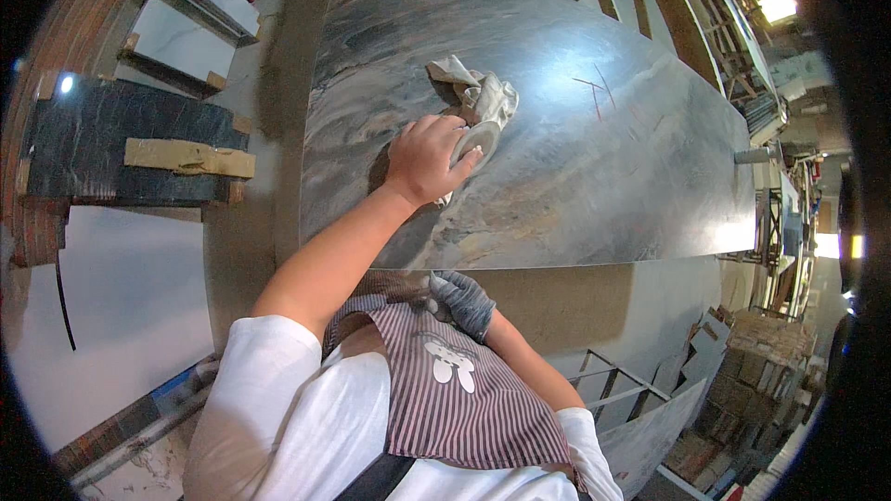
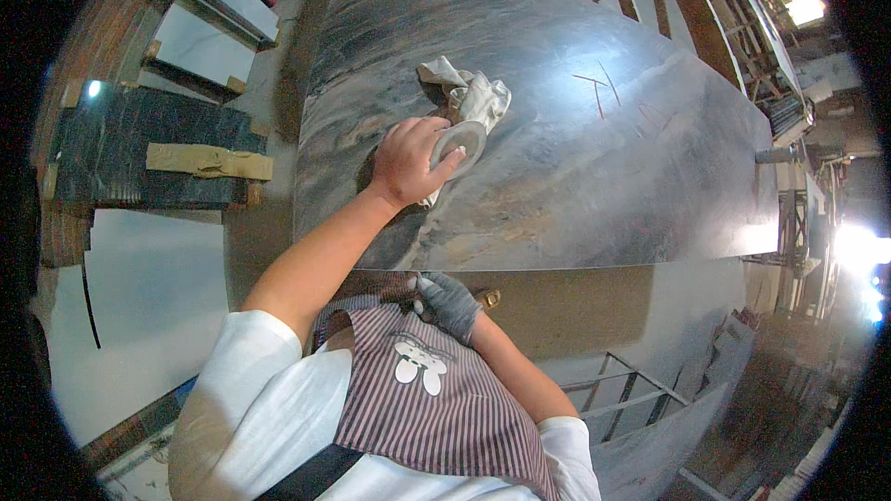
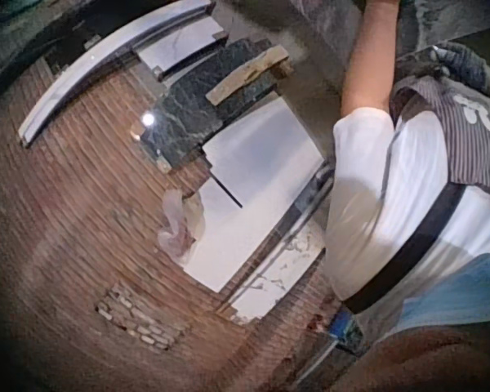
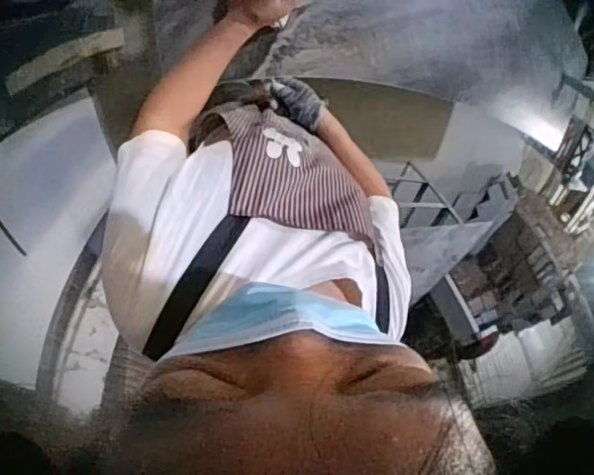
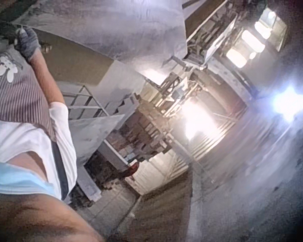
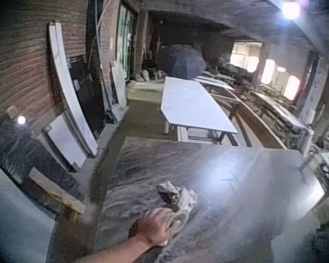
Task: The person wipes a large stone slab with a cloth, sprays a cleaning solution, and continues wiping the surface. They handle a suction cup lifter and a spray bottle while cleaning the slab in a workshop.
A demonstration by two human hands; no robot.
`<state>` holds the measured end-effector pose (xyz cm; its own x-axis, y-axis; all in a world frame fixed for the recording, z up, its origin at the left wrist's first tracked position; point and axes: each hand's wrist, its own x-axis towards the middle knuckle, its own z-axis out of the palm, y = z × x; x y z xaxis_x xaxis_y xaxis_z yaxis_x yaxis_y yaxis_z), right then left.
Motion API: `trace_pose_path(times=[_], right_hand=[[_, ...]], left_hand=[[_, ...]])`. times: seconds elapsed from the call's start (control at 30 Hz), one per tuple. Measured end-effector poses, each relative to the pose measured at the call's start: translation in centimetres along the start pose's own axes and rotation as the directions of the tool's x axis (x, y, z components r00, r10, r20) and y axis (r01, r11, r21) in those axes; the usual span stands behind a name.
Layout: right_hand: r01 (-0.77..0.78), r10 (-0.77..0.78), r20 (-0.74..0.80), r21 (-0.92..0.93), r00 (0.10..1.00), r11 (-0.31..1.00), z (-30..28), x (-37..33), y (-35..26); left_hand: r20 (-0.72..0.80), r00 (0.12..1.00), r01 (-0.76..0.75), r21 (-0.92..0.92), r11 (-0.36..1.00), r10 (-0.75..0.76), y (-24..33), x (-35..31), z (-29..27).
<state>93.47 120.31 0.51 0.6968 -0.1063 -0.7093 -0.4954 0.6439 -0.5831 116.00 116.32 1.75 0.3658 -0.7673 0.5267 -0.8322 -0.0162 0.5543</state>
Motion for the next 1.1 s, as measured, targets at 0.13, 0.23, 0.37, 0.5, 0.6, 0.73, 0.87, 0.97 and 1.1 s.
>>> trace_pose_path(times=[0.13, 0.23, 0.37, 0.5, 0.6, 0.73, 0.87, 0.97, 1.1], right_hand=[[-0.065, 0.036, 0.115, 0.26, 0.993, 0.964, -0.8, 0.1, 0.2], [0.508, -0.488, 0.146, -0.319, 0.861, 0.8, -1.3, 0.6, 1.5], [0.148, -0.167, 0.205, 0.108, 0.964, 0.983, -2.8, 0.6, 1.8], [0.485, -0.466, 0.141, -0.336, 0.873, 0.808, -3.4, 1.2, 2.5], [-0.03, 0.005, 0.081, 0.306, 0.997, 0.951, -2.5, -1.0, -0.5], [0.124, -0.125, 0.003, 0.006, 0.992, 0.992, -2.9, -1.3, -0.5], [0.577, -0.699, 0.317, -0.8, 0.641, 0.167, -5.2, -1.0, 0.7], [0.457, -0.617, 0.23, -0.857, 0.752, 0.238, -7.3, -1.6, 1.8], [0.337, -0.484, 0.086, -0.822, 0.871, 0.459, -8.8, -0.8, 3.3]], left_hand=[[-0.027, 1.0, -0.005, -0.01, 1.0, 0.004, 0.1, 0.0, 0.1], [-0.031, 1.0, -0.003, -0.01, 1.0, 0.003, 0.1, -0.1, 0.2], [-0.011, 1.0, 0.013, -0.017, 1.0, -0.014, 0.2, -0.1, 0.3], [-0.029, 0.999, 0.016, 0.026, 1.0, -0.015, 0.3, -0.2, 0.6], [-0.042, 0.998, 0.052, 0.013, 0.999, -0.052, 0.4, -0.3, 0.5], [-0.044, 0.998, 0.04, 0.032, 0.999, -0.039, 0.5, -0.3, 0.6], [-0.021, 0.998, 0.053, 0.035, 0.998, -0.052, 0.7, -0.3, 0.4], [-0.034, 0.997, 0.069, 0.038, 0.997, -0.067, 1.1, -0.3, 0.5], [-0.013, 0.996, 0.091, 0.03, 0.995, -0.091, 0.9, -0.4, 0.9]])
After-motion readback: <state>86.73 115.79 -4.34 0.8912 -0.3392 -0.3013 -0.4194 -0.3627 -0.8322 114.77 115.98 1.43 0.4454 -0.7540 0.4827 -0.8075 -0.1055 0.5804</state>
